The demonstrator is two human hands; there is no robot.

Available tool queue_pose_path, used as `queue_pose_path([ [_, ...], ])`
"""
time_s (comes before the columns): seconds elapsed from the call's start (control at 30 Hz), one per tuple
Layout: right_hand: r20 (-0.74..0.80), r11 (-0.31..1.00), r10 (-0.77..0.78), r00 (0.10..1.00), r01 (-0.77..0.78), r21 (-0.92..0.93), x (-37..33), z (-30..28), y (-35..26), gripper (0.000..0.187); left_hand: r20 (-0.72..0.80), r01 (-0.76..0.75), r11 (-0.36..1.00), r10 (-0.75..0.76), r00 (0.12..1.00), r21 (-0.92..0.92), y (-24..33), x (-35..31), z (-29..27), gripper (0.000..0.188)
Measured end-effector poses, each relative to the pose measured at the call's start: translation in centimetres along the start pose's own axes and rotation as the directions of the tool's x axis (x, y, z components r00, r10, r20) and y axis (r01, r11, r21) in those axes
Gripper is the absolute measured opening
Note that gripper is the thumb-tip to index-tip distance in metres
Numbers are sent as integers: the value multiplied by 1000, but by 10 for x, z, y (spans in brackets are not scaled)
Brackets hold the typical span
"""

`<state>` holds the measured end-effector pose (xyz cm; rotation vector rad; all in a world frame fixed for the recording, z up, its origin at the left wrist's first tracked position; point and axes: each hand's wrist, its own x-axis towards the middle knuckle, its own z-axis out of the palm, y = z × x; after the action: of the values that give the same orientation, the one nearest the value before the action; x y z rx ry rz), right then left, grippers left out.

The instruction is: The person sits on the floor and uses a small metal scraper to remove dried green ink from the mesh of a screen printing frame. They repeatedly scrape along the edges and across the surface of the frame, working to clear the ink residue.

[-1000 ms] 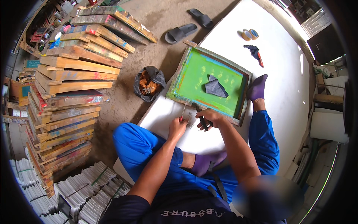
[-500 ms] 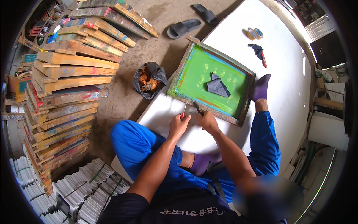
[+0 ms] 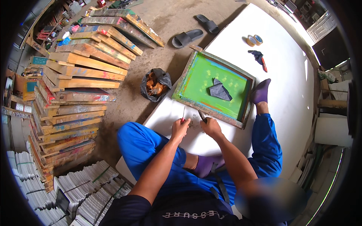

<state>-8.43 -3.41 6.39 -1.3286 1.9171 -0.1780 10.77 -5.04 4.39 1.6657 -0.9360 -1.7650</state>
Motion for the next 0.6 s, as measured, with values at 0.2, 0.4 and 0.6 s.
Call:
queue_pose_path([
  [0.2,70,994,-101,992,104,-31,-34,4,-8,42,148,129,948,-89,985,-290,6,-1,-3,30],
  [0.4,127,986,-140,982,150,-73,-39,12,-10,40,116,158,932,-126,985,-326,-3,2,-7,25],
  [0.6,435,960,-61,899,-66,271,-23,14,0,39,8,48,988,-47,999,-148,-9,6,-7,25],
])
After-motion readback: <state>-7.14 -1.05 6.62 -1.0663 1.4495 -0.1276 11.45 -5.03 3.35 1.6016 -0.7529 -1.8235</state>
